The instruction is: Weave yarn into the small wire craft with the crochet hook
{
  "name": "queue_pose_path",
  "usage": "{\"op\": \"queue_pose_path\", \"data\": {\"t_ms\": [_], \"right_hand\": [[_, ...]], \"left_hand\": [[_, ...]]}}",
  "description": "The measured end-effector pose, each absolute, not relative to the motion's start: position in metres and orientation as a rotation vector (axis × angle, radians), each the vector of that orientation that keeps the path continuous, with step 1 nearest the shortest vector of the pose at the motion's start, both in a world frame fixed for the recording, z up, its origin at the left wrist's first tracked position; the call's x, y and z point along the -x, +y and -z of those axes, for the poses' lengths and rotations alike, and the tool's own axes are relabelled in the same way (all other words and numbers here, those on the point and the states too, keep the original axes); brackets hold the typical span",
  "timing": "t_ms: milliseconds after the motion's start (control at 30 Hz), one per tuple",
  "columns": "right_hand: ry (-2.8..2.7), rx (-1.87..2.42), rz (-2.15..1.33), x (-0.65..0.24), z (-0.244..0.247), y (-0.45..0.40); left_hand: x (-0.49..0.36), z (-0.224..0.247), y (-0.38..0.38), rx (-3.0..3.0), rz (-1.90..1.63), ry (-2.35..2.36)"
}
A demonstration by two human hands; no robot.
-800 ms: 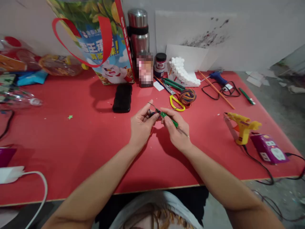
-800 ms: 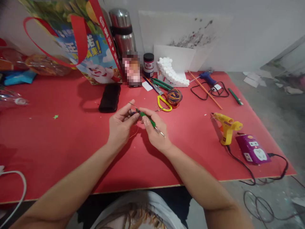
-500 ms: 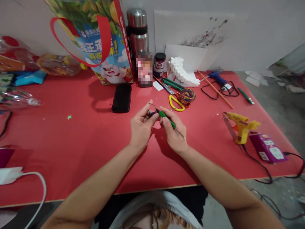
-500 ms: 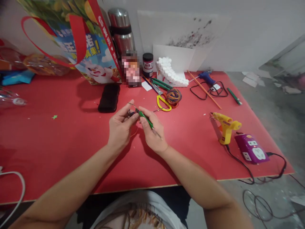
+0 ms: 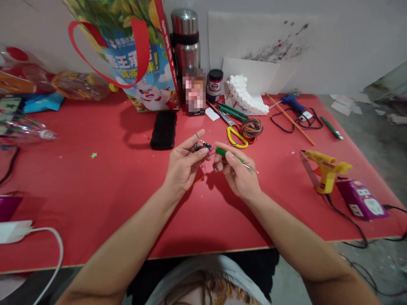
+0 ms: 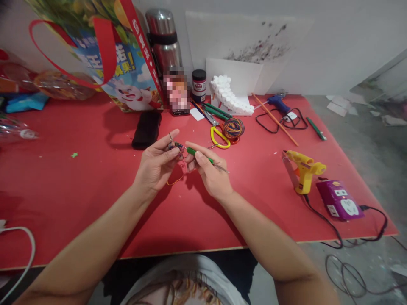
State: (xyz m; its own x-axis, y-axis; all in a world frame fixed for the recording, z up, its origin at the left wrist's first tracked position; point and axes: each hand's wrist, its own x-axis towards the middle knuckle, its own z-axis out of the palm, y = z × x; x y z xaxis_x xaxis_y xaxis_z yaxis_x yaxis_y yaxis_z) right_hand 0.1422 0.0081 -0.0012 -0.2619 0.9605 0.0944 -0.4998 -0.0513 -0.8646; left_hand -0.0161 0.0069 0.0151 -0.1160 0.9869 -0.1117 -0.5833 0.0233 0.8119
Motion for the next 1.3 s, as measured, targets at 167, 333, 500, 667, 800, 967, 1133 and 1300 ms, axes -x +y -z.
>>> {"op": "queue_pose_path", "data": {"t_ms": [167, 333, 500, 667, 800, 967, 1133, 1300], "right_hand": [[-1.004, 0.647, -1.576, -0.141, 0.000, 0.005], [-0.967, 0.602, -1.597, -0.140, -0.001, 0.003], [-0.957, 0.630, -1.598, -0.140, -0.003, 0.002], [-0.942, 0.584, -1.603, -0.140, -0.005, 0.001], [-0.931, 0.584, -1.591, -0.140, -0.005, 0.002], [-0.898, 0.581, -1.598, -0.137, -0.005, 0.001], [-0.864, 0.546, -1.630, -0.135, -0.008, 0.000], [-0.884, 0.530, -1.649, -0.138, -0.007, 0.001]], "left_hand": [[0.014, -0.020, 0.005, -0.635, -1.539, 0.865], [0.012, -0.023, 0.004, -0.625, -1.566, 0.856], [0.013, -0.023, 0.004, -0.628, -1.575, 0.869], [0.013, -0.025, 0.003, -0.605, -1.589, 0.830], [0.013, -0.027, 0.003, -0.602, -1.599, 0.808], [0.008, -0.025, 0.000, -0.610, -1.597, 0.803], [0.003, -0.020, -0.002, -0.625, -1.520, 0.773], [0.007, -0.021, -0.001, -0.596, -1.477, 0.756]]}}
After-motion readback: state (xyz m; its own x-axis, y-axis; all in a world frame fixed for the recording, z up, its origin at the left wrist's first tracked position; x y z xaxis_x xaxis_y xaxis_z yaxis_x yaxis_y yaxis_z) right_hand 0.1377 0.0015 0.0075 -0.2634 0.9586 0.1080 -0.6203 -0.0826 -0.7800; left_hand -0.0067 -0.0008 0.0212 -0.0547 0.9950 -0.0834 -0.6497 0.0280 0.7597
